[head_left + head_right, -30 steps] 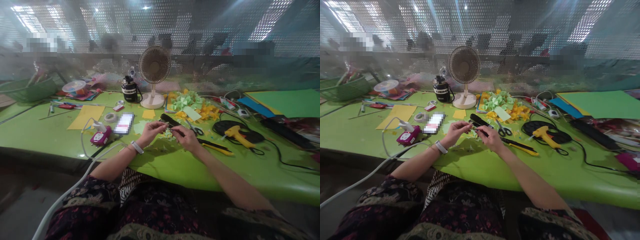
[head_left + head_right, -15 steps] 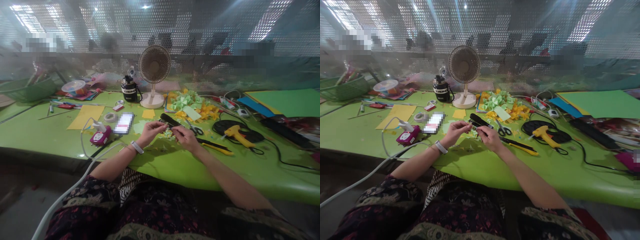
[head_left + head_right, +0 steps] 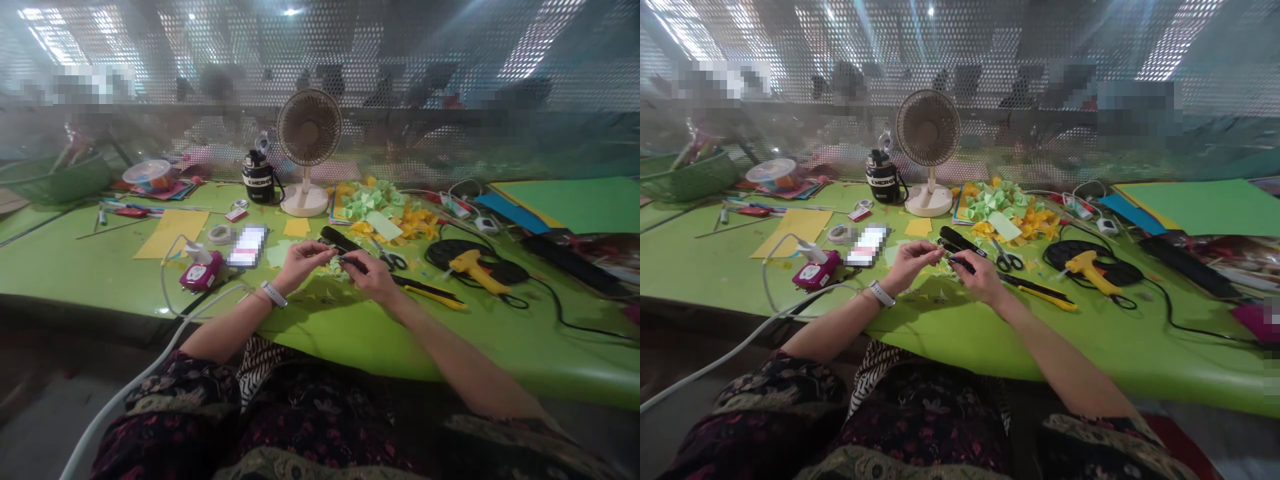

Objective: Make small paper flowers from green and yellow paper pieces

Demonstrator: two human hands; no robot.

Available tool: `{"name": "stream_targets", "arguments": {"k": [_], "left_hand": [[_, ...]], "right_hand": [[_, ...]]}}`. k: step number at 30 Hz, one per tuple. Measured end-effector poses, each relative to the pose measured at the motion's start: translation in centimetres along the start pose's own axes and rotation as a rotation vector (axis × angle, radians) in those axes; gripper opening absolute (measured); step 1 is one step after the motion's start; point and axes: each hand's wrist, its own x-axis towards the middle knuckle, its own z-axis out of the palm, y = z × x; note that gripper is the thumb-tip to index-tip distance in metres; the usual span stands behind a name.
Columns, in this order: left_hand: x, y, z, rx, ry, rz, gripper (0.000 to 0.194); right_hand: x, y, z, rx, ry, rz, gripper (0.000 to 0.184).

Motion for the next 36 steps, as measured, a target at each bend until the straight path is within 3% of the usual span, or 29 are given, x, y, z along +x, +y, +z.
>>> {"name": "stream_targets", "arguments": {"k": [12,28,36], "left_hand": [[0.08,0.03,-0.10,-0.028,-0.032,-0.020,0.028],[0.18,0.29,-0.06,-0.086,0.051,-0.030,0.032],[0.20,0.47,0.10,-0.118,0.070,-0.040,0.032]], "right_hand": [[-0.04,-0.42,-0.15,0.070,-0.063,0.074,0.036],[0.02,-0.56,-0.43,0.098,-0.208,0.170,0.050],[0.10,-0.41,-0.74,0.195,-0.265,0.253,0.046]]}}
